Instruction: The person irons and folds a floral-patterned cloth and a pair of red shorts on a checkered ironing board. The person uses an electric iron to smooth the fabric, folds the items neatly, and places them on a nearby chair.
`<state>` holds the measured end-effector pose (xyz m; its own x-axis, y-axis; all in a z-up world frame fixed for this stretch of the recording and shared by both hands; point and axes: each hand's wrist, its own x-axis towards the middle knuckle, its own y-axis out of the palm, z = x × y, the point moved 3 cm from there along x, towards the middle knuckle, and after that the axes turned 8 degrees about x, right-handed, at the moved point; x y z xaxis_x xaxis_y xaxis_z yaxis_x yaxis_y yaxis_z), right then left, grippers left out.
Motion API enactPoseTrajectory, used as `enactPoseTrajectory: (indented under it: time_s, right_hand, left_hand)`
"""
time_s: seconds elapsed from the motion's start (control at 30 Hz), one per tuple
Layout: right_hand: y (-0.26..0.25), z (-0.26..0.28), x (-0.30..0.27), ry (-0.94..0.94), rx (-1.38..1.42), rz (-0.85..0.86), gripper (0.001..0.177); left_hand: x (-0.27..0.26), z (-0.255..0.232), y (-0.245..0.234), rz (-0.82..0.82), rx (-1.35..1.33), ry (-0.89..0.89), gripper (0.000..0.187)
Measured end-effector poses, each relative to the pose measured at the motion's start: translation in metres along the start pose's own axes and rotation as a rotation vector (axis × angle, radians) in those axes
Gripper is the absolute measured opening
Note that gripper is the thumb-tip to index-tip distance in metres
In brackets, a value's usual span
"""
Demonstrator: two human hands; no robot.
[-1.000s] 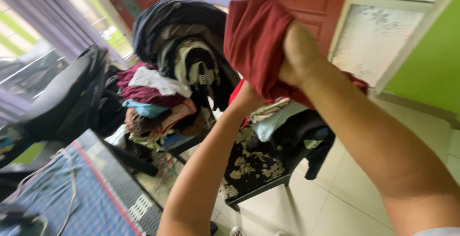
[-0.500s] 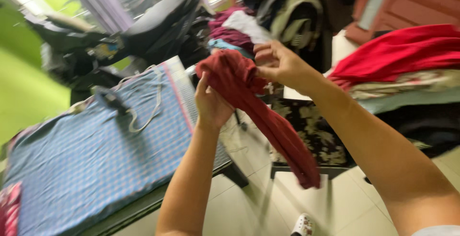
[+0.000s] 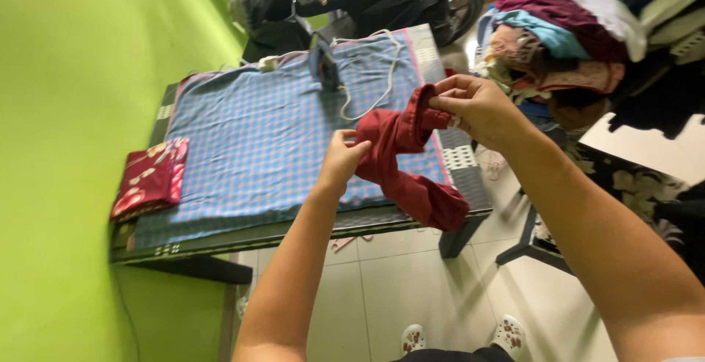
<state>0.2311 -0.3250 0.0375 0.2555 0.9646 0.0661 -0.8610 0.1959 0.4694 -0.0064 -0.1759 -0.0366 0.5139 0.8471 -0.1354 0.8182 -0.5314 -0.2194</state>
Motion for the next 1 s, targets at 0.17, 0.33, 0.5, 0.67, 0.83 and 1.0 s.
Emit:
enactPoseTrajectory:
  time_s: [0.17, 0.33, 0.5, 0.67, 0.83, 1.0]
  right_hand:
    - [0.054, -0.031, 0.020, 0.141, -0.037, 0.005, 0.023]
    - [0.097, -0.053, 0.015, 0.183, 0.127, 0.115, 0.024]
    - [0.088, -0.044, -0.018, 0.132, 0.087, 0.187, 0.032]
    - [0.035, -0.027, -0.047, -0.067, -0.251, -0.084, 0.026]
    - [-0.061, 0.008, -0.085, -0.203, 0.074, -0.401, 0.018]
    - [-0.162, 0.064, -0.172, -0.317, 0.145, -0.568, 0.020]
  left_hand:
    - [-0.029, -0.012, -0.028, -0.020, 0.017, 0.344, 0.043]
    - [-0.036, -0.013, -0.019, 0.165, -0.372, 0.082, 0.041]
    - [-0.033, -0.008, -0.002, 0.210, -0.631, -0.022, 0.033]
    - [-0.032, -0.019, 0.047, 0.337, -0.608, -0.009, 0.029]
    - [-0.040, -0.027, 0.113, 0.411, -0.596, -0.047, 0.029]
    - [-0.048, -0.029, 0.202, 0.466, -0.542, -0.116, 0.024]
